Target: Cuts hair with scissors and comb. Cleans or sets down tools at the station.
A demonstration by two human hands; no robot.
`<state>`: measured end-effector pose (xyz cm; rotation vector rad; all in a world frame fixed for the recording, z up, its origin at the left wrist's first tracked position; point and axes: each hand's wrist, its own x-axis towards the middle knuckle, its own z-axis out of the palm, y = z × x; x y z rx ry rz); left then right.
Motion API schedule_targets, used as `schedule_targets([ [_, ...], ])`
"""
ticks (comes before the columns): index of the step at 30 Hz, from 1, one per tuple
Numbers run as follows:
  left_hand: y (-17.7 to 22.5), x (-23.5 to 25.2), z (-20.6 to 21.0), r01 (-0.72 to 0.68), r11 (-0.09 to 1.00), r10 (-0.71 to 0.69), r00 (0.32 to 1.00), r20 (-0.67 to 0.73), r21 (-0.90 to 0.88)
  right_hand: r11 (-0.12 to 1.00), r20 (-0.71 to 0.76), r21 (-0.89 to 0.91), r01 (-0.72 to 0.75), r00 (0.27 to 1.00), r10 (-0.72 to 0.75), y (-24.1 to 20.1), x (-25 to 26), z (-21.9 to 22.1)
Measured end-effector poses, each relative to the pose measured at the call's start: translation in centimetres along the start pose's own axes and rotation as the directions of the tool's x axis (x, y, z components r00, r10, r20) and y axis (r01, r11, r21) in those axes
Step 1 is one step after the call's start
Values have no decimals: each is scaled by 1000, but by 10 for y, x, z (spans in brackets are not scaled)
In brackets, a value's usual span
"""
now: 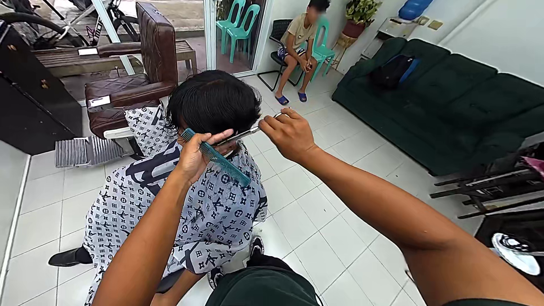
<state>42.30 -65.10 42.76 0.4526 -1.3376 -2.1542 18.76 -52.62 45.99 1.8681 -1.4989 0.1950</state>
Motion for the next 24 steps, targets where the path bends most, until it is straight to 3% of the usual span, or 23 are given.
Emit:
schedule_targets([
  [9, 1, 4, -5, 44, 997, -41, 998, 55, -58, 999, -20, -36, -38, 999, 38, -19, 4, 3],
  [11, 1, 1, -9, 33, 998, -29, 996, 89, -49, 997, -20, 45, -56, 998, 57, -18, -4, 1],
  [13, 2, -12, -26, 19, 995, -34, 987, 158, 94, 969, -3, 178, -170, 985, 173, -15, -24, -7],
  [15, 6, -35, -63, -20, 959, -22, 989, 144, 283, 856, 47, 378, -353, 931, 363, -10, -45, -17],
  [16, 9, -49, -87, -38, 951, 13, 996, 84, 308, 747, 97, 493, -446, 881, 462, -7, -53, -20],
  [19, 18, -74, -132, -180, 971, 204, 968, -149, 156, 316, 300, 747, -585, 720, 625, -12, -49, -22],
  [21, 23, -70, -108, -290, 951, 304, 941, -150, 106, 256, 323, 796, -549, 742, 587, -33, -25, -20],
  [23, 23, -53, -64, -410, 907, 417, 907, -67, 95, 231, 334, 850, -474, 823, 459, -62, 10, -24],
  [24, 23, -43, -43, -465, 881, 470, 881, -51, 91, 154, 365, 884, -441, 858, 361, -77, 28, -29],
])
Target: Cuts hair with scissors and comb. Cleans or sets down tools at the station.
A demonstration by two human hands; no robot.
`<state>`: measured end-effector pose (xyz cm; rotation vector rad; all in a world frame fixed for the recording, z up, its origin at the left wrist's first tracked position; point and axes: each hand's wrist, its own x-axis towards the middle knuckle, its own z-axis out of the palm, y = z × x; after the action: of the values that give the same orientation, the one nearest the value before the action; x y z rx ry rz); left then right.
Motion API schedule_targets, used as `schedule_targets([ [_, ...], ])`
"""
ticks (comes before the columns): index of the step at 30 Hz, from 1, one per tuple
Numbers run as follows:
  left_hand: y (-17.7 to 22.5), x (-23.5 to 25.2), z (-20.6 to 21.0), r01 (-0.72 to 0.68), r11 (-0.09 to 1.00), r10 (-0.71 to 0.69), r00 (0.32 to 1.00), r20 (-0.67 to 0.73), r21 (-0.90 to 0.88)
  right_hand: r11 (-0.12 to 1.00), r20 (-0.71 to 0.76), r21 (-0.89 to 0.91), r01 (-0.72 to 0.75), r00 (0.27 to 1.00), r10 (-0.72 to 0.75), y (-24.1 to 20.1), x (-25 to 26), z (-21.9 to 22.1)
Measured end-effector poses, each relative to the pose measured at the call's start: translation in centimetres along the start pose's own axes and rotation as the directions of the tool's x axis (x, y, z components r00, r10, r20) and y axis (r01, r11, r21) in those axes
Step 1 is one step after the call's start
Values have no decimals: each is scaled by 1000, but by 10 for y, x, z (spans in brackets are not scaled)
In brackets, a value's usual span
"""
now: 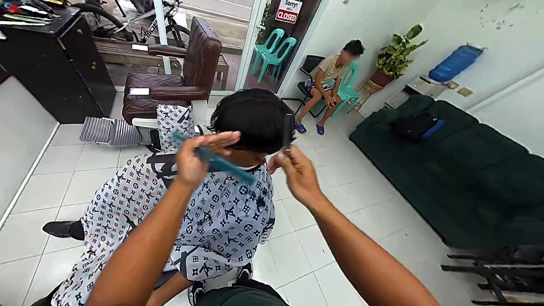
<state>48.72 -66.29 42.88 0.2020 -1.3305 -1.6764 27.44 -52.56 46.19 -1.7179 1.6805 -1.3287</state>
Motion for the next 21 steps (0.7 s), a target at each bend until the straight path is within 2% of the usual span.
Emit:
schedule_targets([
  [2, -1, 15, 29, -104, 994, 103, 994, -47, -35, 972, 218, 222, -74, 976, 24, -29, 16, 26],
  [3, 0, 20, 32, -138, 989, 132, 987, -95, -60, 968, 276, 237, -81, 961, 13, -39, 24, 30],
  [4, 3, 22, 28, -160, 985, 150, 979, -139, -61, 991, 270, 137, -8, 962, -30, -46, 31, 28],
  [5, 7, 22, 17, -170, 985, 162, 969, -188, -28, 993, 219, -48, 109, 971, -96, -51, 40, 19],
  [6, 10, 19, 1, -174, 985, 174, 954, -246, 22, 945, 149, -263, 196, 976, -161, -55, 49, 8],
  [8, 12, 8, -31, -150, 981, 189, 893, -408, 126, 828, 6, -530, 180, 978, -209, -60, 65, -7],
  [9, 11, 2, -43, -122, 976, 196, 849, -490, 179, 796, -40, -591, 130, 981, -190, -61, 69, -4],
  [10, 8, -4, -52, -93, 969, 207, 814, -543, 230, 773, -26, -626, 102, 988, -151, -60, 70, 6],
  [11, 4, -11, -59, -75, 960, 221, 795, -565, 270, 753, 26, -650, 102, 993, -112, -56, 66, 23],
  [13, -7, -28, -71, -53, 936, 246, 807, -538, 348, 702, 188, -677, 221, 974, -126, -39, 48, 65],
  [15, -17, -46, -85, -37, 911, 270, 807, -525, 411, 633, 401, -645, 428, 895, -196, -20, 25, 93],
  [16, -21, -55, -93, -27, 898, 288, 791, -540, 440, 605, 454, -622, 497, 859, -238, -18, 17, 95],
  [17, -25, -64, -102, -10, 878, 312, 769, -557, 478, 598, 431, -616, 513, 855, -289, -19, 14, 89],
  [18, -28, -74, -110, 12, 857, 335, 747, -574, 515, 620, 350, -630, 468, 884, -311, -24, 16, 75],
  [21, -32, -96, -123, 84, 824, 351, 700, -622, 560, 697, 9, -695, 177, 971, -238, -40, 40, 20],
])
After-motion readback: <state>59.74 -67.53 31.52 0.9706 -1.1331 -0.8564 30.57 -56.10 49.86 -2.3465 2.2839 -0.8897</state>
